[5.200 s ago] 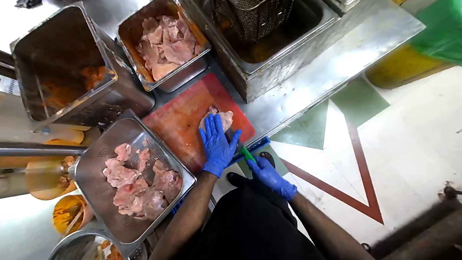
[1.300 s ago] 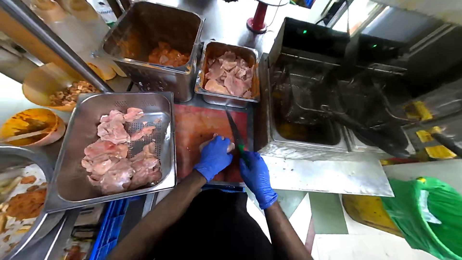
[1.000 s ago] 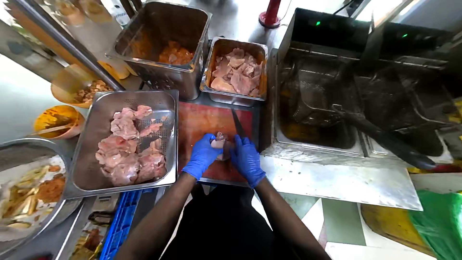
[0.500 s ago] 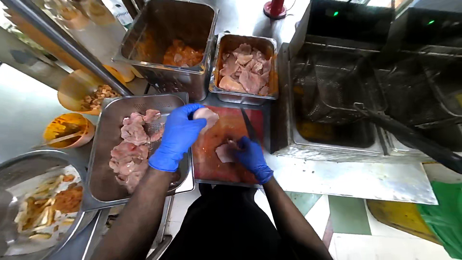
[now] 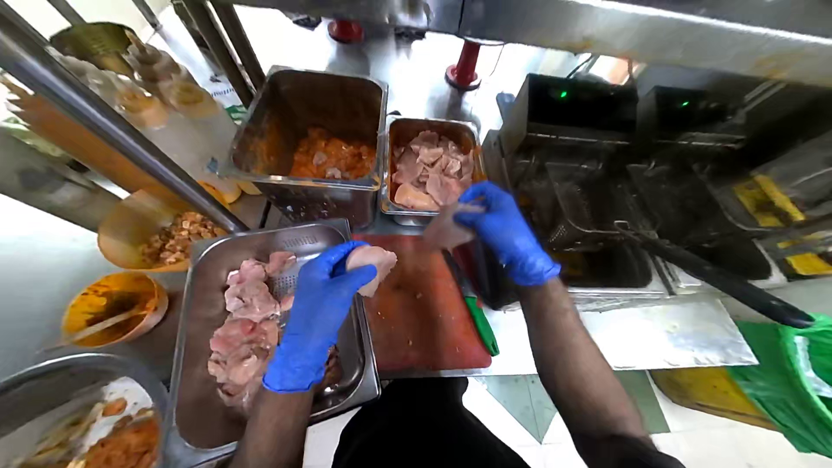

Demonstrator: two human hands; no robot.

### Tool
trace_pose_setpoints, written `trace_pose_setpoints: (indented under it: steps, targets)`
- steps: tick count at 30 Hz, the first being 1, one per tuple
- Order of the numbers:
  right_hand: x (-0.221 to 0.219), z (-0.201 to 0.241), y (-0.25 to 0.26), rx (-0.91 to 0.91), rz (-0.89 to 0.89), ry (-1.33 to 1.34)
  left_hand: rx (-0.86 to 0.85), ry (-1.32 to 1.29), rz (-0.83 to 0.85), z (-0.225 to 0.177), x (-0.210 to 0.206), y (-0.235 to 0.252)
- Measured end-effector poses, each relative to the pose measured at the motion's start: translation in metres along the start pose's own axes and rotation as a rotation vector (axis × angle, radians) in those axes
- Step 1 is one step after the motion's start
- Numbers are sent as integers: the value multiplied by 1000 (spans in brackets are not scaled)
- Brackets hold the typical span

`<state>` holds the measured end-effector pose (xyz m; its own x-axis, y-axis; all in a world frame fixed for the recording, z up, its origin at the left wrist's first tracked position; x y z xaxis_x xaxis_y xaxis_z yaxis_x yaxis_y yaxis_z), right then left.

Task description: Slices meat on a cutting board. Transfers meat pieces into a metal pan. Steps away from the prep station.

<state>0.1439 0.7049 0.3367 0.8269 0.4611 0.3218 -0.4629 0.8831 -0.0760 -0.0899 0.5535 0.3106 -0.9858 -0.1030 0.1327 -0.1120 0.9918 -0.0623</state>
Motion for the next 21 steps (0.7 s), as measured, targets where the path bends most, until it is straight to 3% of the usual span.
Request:
trace_pose_setpoints:
  steps: [2, 5, 7, 9, 13, 17, 21]
  targets:
    - [22, 17, 27, 8, -90, 44, 24, -15, 1, -2, 1, 2]
    - [58, 17, 55, -172, -257, -430, 48, 32, 25, -6, 4, 3]
    - [64, 17, 39, -243, -408, -629, 33, 23, 19, -10, 4, 12]
    - [54, 16, 9, -185, -478, -606, 11, 69, 8, -15, 1, 25]
    - [-3, -25, -57, -42, -197, -408, 17, 323, 76, -33, -18, 53]
    - [-49, -80, -122, -173, 177, -117, -7, 532, 148, -66, -40, 104]
    - [-48, -111, -184, -196, 251, -22, -89, 749, 87, -91, -52, 182]
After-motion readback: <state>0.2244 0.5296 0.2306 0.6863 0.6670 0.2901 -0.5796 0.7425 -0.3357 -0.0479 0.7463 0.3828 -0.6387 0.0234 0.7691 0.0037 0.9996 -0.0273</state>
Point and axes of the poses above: each hand's wrist, its own y-axis towards the middle knuckle, its own x-axis out of the back of the hand, z = x × y, the point moved 5 cm from there along y, towards the middle knuckle, and after that the axes turned 12 degrees about z, right-handed, at the moved point
